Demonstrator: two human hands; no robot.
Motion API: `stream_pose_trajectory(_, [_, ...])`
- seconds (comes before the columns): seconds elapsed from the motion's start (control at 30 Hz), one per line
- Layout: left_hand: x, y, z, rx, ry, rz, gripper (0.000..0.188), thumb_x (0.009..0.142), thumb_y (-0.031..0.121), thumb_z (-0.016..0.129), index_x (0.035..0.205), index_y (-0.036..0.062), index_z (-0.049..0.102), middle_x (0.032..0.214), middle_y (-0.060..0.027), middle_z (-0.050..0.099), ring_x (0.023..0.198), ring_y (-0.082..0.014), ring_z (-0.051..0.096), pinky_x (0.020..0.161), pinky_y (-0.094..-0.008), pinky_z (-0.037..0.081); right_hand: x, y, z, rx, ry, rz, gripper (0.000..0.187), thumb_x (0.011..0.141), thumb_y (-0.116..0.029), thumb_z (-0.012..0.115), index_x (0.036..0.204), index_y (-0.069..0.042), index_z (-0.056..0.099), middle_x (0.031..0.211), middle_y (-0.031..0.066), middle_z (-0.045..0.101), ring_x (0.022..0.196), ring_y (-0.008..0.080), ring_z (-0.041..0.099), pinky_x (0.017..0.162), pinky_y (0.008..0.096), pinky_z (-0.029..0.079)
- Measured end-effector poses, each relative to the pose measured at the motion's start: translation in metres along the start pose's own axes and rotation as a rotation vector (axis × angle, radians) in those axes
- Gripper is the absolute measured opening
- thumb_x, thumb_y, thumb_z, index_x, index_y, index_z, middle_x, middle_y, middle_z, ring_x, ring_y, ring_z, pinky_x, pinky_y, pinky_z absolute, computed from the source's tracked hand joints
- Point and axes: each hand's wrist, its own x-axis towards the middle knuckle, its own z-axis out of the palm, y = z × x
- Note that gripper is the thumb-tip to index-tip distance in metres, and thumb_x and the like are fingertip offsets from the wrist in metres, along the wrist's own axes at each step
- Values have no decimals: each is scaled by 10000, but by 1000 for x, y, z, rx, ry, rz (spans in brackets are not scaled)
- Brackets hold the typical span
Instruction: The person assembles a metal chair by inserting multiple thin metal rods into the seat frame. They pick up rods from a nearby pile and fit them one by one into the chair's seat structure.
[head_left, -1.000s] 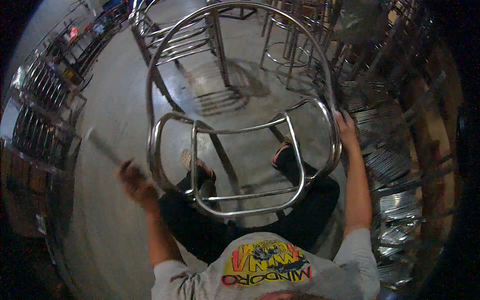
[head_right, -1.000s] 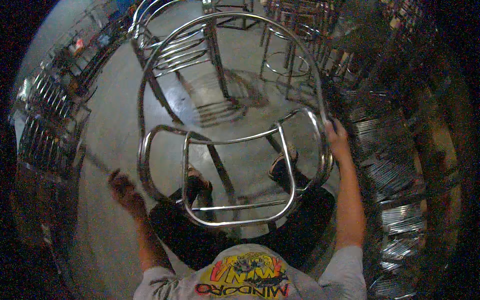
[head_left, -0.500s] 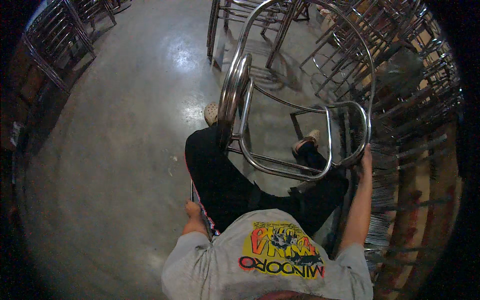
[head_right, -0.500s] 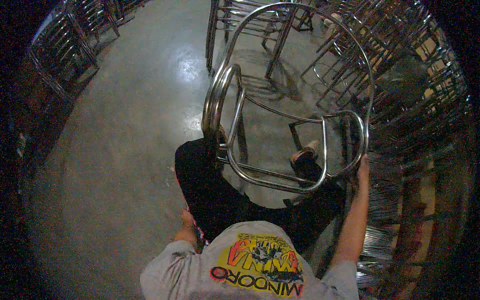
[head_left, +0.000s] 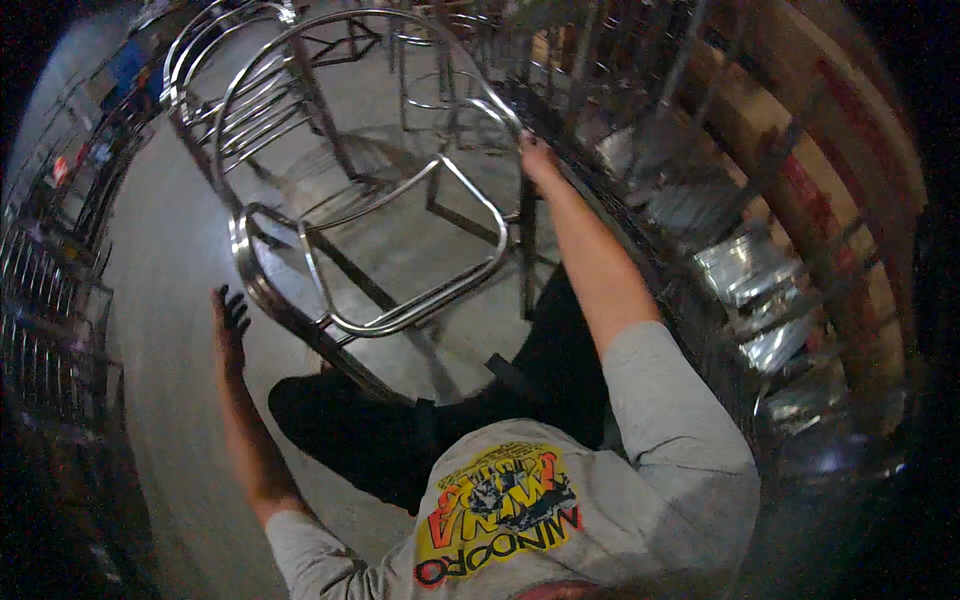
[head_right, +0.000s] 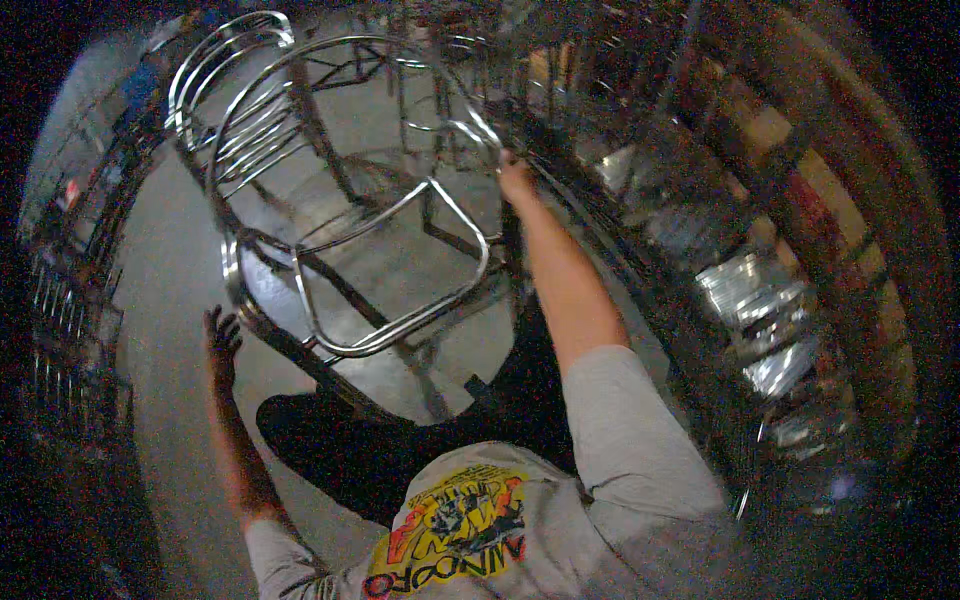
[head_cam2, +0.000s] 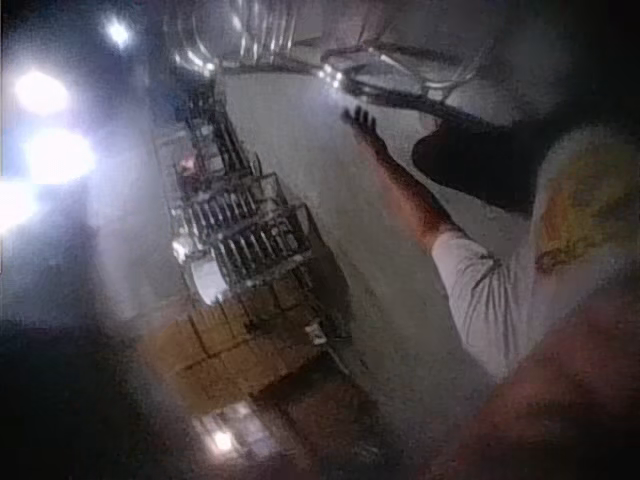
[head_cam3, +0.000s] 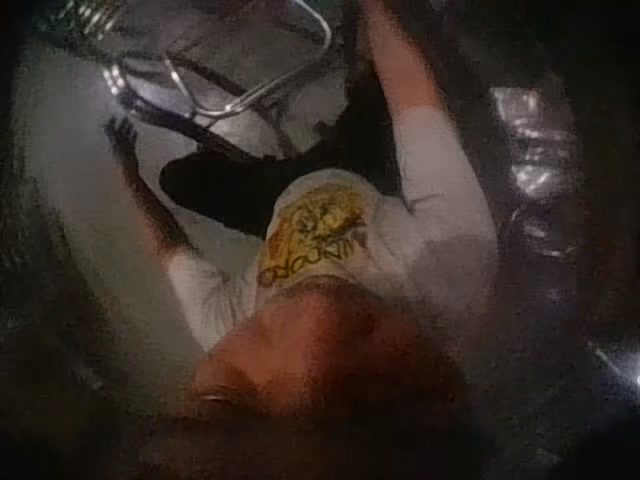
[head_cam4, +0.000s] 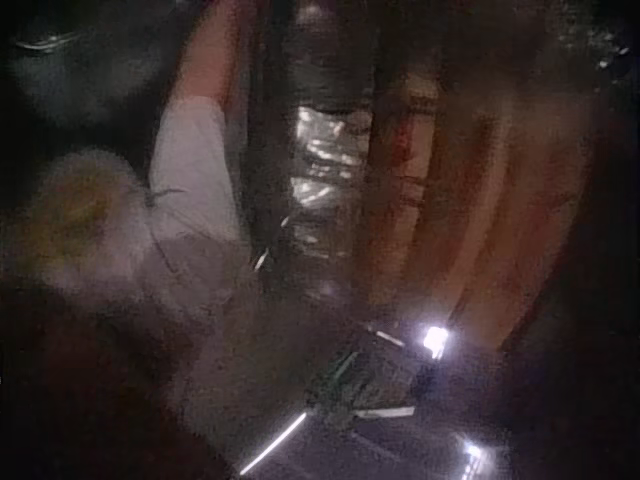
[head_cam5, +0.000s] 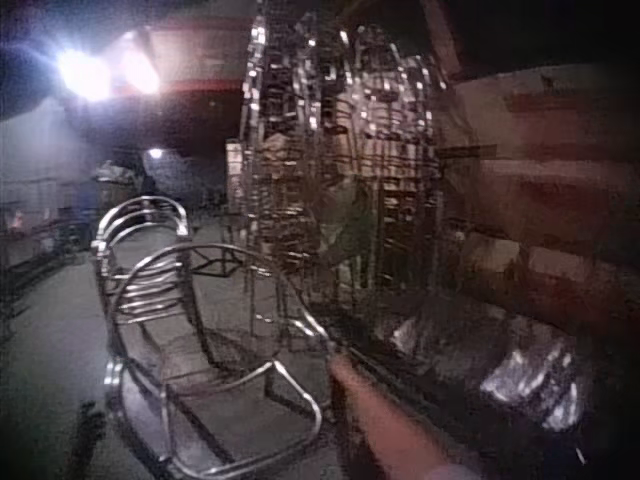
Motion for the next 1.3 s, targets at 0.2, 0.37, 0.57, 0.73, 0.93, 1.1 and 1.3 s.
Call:
stream_pose_trajectory(0.2, [37,60,115,312,293,79,548,929,535,537,898,-10,587,757,-120,636,592,-234,603,586,-343,483,-4,-2,-4,-75,70,-91,743,942,-608,376,1333,16,476,1326,291,505,1219,460,490,1046,490,379])
stream_pose_trajectory(0.37, [74,35,100,431,359,198,632,923,560,503,903,-53,657,810,-179,663,763,-317,632,727,-421,468,8,10,-7,-56,-54,-171,702,943,-592,403,1313,-5,511,1255,284,562,1187,435,529,1025,475,401])
stream_pose_trajectory(0.57, [100,38,109,653,506,191,680,907,622,463,1004,-16,678,859,-208,686,824,-367,646,769,-451,468,8,-1,-12,-87,-63,-167,694,926,-618,415,1282,-39,555,1211,269,597,1144,439,551,992,482,420])
stream_pose_trajectory(0.73, [104,0,88,560,493,236,606,947,541,472,1060,-23,664,918,-200,681,821,-296,639,723,-403,468,49,48,-17,427,-649,93,783,892,-704,373,1286,-53,556,1191,276,606,1158,476,524,953,525,439])
stream_pose_trajectory(0.93, [85,-37,49,861,582,563,494,983,440,484,1084,-24,621,875,-73,611,778,-207,561,710,-341,460,218,136,-15,-516,129,-119,555,853,-432,651,1235,-34,582,1153,227,639,1099,376,602,905,459,484])
stream_pose_trajectory(1.1, [50,-15,81,477,662,379,480,970,429,494,1195,15,588,937,-57,617,798,-162,561,688,-274,443,298,174,10,-715,-46,-154,403,838,-331,665,1148,-77,626,1127,202,647,1104,390,588,903,483,483])
stream_pose_trajectory(1.3, [48,16,104,378,739,102,490,978,436,472,1220,25,580,901,-21,558,772,-121,512,668,-263,413,321,194,48,-967,150,-482,324,868,-293,644,1117,-86,630,1031,189,648,986,381,608,838,478,502])
